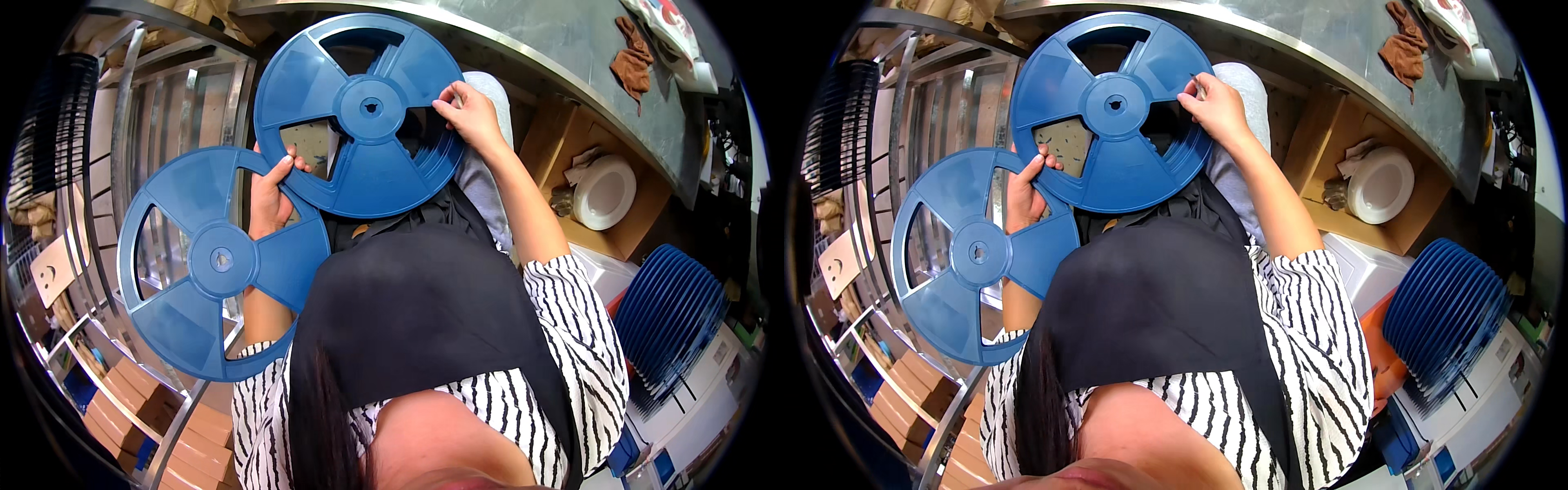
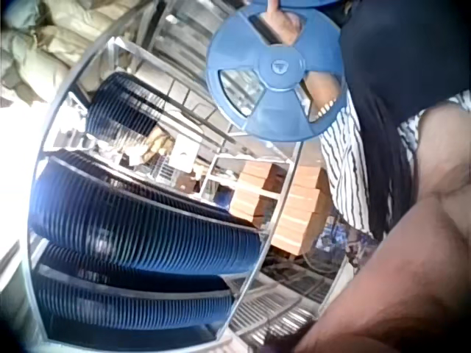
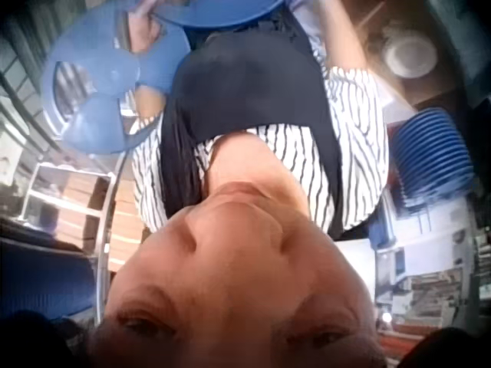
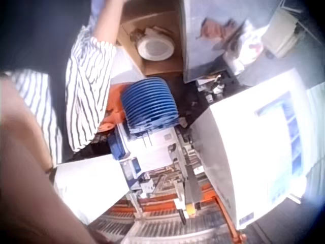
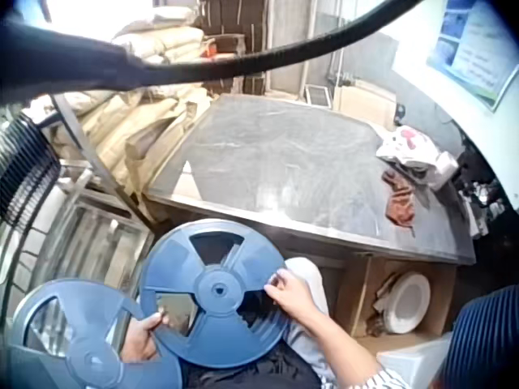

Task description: The person sits on the floor and repeatedly picks up blue plastic reel-like parts from a metal shelf. They place the parts onto a stack on their lap, aligning them carefully before adding the next one. The person continues this repetitive stacking process throughout the clip.

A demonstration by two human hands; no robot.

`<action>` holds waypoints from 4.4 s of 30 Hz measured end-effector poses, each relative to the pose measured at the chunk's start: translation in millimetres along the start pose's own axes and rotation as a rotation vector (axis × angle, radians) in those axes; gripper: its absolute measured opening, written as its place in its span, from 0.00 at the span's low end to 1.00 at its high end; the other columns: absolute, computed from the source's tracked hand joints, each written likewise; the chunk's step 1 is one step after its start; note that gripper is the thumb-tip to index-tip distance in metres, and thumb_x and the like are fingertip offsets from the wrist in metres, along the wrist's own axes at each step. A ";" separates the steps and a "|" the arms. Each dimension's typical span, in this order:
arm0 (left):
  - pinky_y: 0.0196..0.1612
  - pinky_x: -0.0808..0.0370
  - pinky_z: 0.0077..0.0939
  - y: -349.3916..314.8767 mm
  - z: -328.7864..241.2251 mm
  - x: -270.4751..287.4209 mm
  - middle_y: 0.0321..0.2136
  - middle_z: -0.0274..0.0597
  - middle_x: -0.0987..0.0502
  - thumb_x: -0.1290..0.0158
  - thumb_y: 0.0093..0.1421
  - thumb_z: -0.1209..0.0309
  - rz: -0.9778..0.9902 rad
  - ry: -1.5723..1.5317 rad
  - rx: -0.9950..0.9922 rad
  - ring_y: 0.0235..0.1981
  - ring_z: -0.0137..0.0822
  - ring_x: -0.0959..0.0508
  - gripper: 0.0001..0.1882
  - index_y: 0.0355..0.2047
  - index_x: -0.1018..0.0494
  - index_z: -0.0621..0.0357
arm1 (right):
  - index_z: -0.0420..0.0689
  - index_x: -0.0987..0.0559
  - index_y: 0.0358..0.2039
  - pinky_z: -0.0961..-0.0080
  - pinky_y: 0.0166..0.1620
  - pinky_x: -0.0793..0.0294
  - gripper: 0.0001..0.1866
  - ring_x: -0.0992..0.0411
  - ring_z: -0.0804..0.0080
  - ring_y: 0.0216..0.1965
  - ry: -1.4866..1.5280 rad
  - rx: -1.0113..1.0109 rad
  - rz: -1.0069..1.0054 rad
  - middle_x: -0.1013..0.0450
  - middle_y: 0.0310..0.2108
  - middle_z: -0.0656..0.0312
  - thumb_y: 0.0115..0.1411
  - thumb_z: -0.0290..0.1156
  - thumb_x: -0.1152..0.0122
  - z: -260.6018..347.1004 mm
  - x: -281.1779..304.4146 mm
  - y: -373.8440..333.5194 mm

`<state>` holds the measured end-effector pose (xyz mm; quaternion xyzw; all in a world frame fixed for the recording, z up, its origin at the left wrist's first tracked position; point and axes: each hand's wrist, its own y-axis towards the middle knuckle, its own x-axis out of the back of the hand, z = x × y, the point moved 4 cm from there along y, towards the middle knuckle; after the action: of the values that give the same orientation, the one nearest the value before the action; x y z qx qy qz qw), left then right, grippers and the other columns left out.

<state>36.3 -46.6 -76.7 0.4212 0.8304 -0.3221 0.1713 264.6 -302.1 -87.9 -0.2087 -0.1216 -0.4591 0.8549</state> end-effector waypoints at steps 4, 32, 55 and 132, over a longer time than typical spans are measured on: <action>0.41 0.24 0.40 -0.6 0.6 -1.0 0.35 0.43 0.29 0.49 0.57 0.83 -0.031 0.019 0.010 0.34 0.36 0.25 0.26 0.54 0.42 0.51 | 0.42 0.23 0.27 0.74 0.28 0.29 0.16 0.27 0.71 0.19 -0.128 -0.013 0.040 0.26 0.19 0.60 0.50 0.43 0.35 -2.8 -1.9 6.5; 0.39 0.22 0.39 -3.4 5.7 12.7 0.34 0.44 0.28 0.46 0.55 0.82 -0.011 -0.056 -0.041 0.33 0.37 0.23 0.32 0.58 0.45 0.52 | 0.41 0.22 0.48 0.76 0.47 0.31 0.22 0.29 0.73 0.38 -0.061 0.125 -0.391 0.27 0.41 0.58 0.54 0.37 0.34 -40.3 26.8 -11.2; 0.31 0.21 0.24 -24.2 -45.9 -67.0 0.29 0.43 0.21 0.42 0.54 0.74 0.070 -0.075 -0.113 0.27 0.30 0.20 0.11 0.38 0.26 0.61 | 0.39 0.48 0.66 0.82 0.35 0.29 0.44 0.30 0.75 0.34 0.564 0.857 0.447 0.34 0.55 0.51 0.53 0.38 0.37 258.8 -21.6 -158.8; 0.40 0.25 0.29 18.8 21.9 6.1 0.30 0.43 0.26 0.49 0.59 0.77 0.010 0.080 0.033 0.33 0.35 0.25 0.10 0.41 0.32 0.64 | 0.43 0.27 0.33 0.87 0.22 0.35 0.07 0.31 0.83 0.21 0.364 -0.132 -0.009 0.27 0.24 0.65 0.55 0.28 0.39 -42.3 -20.4 0.4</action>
<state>48.2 -49.7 -103.5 0.4407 0.8290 -0.3177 0.1326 254.5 -306.7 -133.5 -0.1773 0.0646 -0.4999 0.8453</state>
